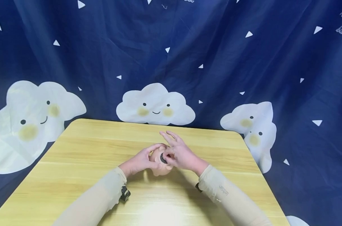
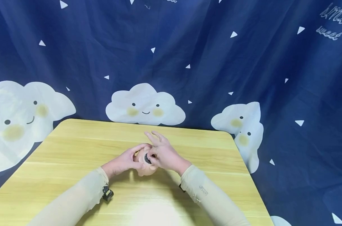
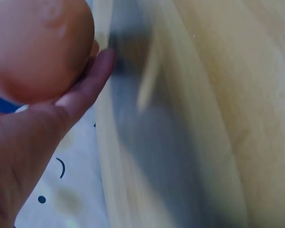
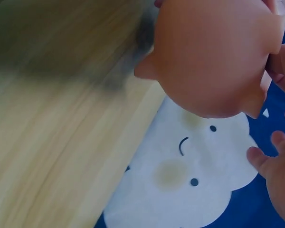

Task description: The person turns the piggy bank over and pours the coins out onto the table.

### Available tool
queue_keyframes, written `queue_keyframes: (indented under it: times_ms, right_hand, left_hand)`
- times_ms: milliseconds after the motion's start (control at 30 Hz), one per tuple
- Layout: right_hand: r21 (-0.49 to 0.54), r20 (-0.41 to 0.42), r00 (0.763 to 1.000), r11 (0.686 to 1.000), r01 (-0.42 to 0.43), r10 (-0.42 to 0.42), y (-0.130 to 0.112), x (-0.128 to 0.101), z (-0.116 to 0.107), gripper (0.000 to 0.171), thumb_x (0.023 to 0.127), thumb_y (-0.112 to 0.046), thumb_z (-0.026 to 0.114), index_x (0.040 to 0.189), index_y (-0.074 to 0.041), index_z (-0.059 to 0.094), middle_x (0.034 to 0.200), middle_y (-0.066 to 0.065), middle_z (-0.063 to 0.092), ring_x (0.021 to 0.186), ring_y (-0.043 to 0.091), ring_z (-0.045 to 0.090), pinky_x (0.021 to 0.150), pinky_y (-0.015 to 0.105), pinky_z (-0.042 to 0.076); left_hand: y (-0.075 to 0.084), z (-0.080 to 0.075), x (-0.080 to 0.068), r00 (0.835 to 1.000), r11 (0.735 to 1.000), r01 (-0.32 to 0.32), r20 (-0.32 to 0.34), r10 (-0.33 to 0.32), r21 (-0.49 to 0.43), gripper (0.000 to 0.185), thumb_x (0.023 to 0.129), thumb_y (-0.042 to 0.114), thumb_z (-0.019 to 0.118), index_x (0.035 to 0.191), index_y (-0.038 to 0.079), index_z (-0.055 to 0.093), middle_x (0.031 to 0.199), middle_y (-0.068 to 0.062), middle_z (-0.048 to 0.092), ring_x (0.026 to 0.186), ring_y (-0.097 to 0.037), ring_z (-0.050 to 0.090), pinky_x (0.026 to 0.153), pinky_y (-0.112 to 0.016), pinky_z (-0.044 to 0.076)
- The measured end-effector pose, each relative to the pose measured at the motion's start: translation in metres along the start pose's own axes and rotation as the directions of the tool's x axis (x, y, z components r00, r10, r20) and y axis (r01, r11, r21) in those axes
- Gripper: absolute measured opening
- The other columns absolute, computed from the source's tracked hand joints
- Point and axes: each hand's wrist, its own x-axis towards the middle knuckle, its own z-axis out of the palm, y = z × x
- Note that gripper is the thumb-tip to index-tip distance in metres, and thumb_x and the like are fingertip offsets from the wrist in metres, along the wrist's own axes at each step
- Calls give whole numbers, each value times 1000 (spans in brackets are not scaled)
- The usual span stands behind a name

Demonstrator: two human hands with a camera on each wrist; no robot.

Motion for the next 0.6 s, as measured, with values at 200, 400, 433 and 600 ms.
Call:
queue_keyframes:
  times_ms: [200,400,433,600]
  right_hand:
    - [-27,55,997,998,63,-62,-11,1,-7,7,92,-12,85,91,-18,82,172,19,37,158,48,34,126,61,40]
    - [-125,123,992,991,46,-30,-20,0,-7,11,93,-13,80,84,-19,77,173,16,37,158,43,37,125,57,44]
    - [-137,133,991,990,37,-18,-21,-1,-6,13,93,-12,79,83,-19,76,174,16,36,157,43,38,125,57,43]
    - [-83,130,991,996,-24,34,-21,-4,-6,14,95,-9,77,85,-18,73,176,16,31,158,43,35,125,55,44]
  left_hand:
    - [5,-9,-4,982,990,67,184,-43,-127,92,88,13,76,168,18,31,161,-20,47,132,-29,62,100,-43,62]
    - [6,-11,-5,972,989,109,221,-85,-101,95,89,18,77,170,18,27,164,-17,43,133,-29,61,101,-44,62]
    - [5,-11,-4,973,991,106,216,-85,-87,95,89,19,78,170,19,27,165,-15,43,135,-28,60,104,-43,60]
    - [2,-11,-4,979,995,87,189,-78,-40,93,88,23,79,168,26,33,166,-7,45,142,-26,55,118,-39,48]
